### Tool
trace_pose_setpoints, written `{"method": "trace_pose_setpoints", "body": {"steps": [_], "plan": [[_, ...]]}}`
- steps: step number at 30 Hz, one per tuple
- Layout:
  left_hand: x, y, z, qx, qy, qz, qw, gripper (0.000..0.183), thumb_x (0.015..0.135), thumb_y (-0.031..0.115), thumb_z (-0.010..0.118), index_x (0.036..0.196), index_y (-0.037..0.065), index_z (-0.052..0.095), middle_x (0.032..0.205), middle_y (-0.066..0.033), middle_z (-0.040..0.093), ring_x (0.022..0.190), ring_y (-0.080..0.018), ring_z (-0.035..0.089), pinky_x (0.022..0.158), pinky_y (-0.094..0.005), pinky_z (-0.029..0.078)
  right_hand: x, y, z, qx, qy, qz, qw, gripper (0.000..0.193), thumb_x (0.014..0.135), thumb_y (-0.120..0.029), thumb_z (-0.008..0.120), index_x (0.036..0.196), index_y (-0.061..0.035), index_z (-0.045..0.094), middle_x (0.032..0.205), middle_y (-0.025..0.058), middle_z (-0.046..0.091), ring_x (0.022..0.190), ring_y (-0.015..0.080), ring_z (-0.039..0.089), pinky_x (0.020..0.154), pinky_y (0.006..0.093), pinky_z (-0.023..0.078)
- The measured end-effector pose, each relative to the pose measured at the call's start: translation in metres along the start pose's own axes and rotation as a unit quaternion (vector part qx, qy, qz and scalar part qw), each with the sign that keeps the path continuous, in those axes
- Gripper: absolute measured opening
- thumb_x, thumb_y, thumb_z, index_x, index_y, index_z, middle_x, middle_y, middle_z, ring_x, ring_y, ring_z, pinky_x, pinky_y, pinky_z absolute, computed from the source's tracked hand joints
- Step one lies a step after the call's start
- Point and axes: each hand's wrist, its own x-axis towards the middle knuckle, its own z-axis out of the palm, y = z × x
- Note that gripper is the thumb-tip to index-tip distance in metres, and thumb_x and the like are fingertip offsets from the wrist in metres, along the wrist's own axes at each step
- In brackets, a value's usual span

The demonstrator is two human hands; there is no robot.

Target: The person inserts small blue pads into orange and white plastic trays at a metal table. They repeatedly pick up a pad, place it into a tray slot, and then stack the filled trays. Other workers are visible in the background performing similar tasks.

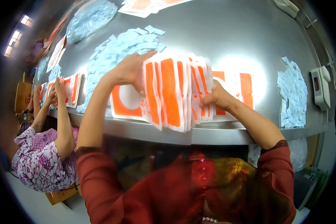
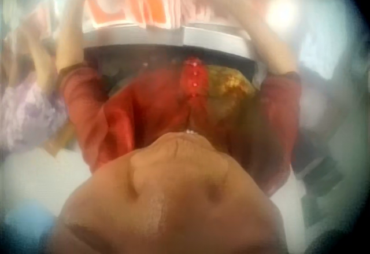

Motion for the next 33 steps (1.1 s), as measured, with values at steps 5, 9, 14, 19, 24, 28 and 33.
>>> {"method": "trace_pose_setpoints", "body": {"steps": [5,9,14,19,24,28,33], "plan": [[0.000,0.009,-0.008,-0.273,-0.054,-0.020,0.960,0.101,0.024,-0.001,0.083,0.120,0.004,0.053,0.107,-0.0050,0.063,0.100,-0.0194,0.056,0.093,-0.0328,0.043,-0.007,-0.003,0.002,0.001,-0.037,-0.021,0.999,0.040,0.059,0.003,0.064,0.099,-0.0001,0.060,0.080,0.0067,0.063,0.071,0.0143,0.061,0.066,0.0291,0.051],[-0.003,0.020,-0.019,-0.278,-0.048,-0.035,0.959,0.080,0.026,-0.004,0.081,0.104,0.003,0.059,0.095,-0.0050,0.066,0.088,-0.0160,0.058,0.082,-0.0288,0.048,-0.011,-0.004,0.000,0.007,-0.060,-0.048,0.997,0.044,0.058,0.005,0.063,0.101,0.0002,0.058,0.079,0.0057,0.062,0.070,0.0144,0.060,0.065,0.0288,0.050],[-0.027,0.039,-0.032,-0.161,0.037,-0.039,0.985,0.053,0.037,-0.001,0.077,0.088,-0.001,0.065,0.079,-0.0039,0.065,0.074,-0.0129,0.058,0.071,-0.0285,0.048,-0.019,-0.019,0.004,0.010,-0.046,-0.092,0.995,0.048,0.058,0.005,0.061,0.105,0.0005,0.057,0.087,0.0071,0.062,0.078,0.0164,0.059,0.069,0.0294,0.050],[-0.043,0.071,-0.054,-0.128,0.117,-0.006,0.985,0.059,0.041,-0.004,0.081,0.097,-0.001,0.062,0.083,-0.0028,0.066,0.075,-0.0110,0.059,0.071,-0.0274,0.050,-0.019,-0.045,-0.008,0.099,0.019,-0.199,0.975,0.036,0.053,0.006,0.059,0.089,0.0001,0.060,0.083,0.0068,0.062,0.076,0.0176,0.060,0.073,0.0314,0.050],[-0.021,0.109,-0.056,-0.110,0.172,0.065,0.977,0.058,0.044,0.000,0.083,0.098,-0.001,0.063,0.084,-0.0053,0.067,0.075,-0.0133,0.062,0.074,-0.0263,0.049,-0.024,-0.062,-0.055,-0.045,0.070,-0.212,0.974,0.031,0.070,0.001,0.054,0.100,0.0006,0.059,0.090,0.0055,0.063,0.077,0.0119,0.059,0.065,0.0282,0.050],[0.007,0.136,-0.037,-0.036,0.231,0.112,0.966,0.046,0.048,0.011,0.082,0.089,0.004,0.063,0.077,-0.0098,0.067,0.073,-0.0215,0.064,0.070,-0.0321,0.049,-0.042,-0.066,-0.083,-0.044,0.223,-0.309,0.923,0.021,0.074,-0.001,0.053,0.094,-0.0004,0.060,0.078,0.0051,0.063,0.065,0.0129,0.059,0.057,0.0270,0.049],[0.040,0.173,0.032,0.141,0.326,0.172,0.919,0.033,0.056,0.015,0.077,0.081,0.007,0.057,0.075,-0.0114,0.061,0.073,-0.0306,0.059,0.065,-0.0376,0.047,-0.032,0.005,-0.145,-0.129,0.333,-0.256,0.898,0.020,0.088,-0.016,0.054,0.092,0.0018,0.062,0.084,0.0083,0.066,0.069,0.0121,0.059,0.057,0.0284,0.047]]}}
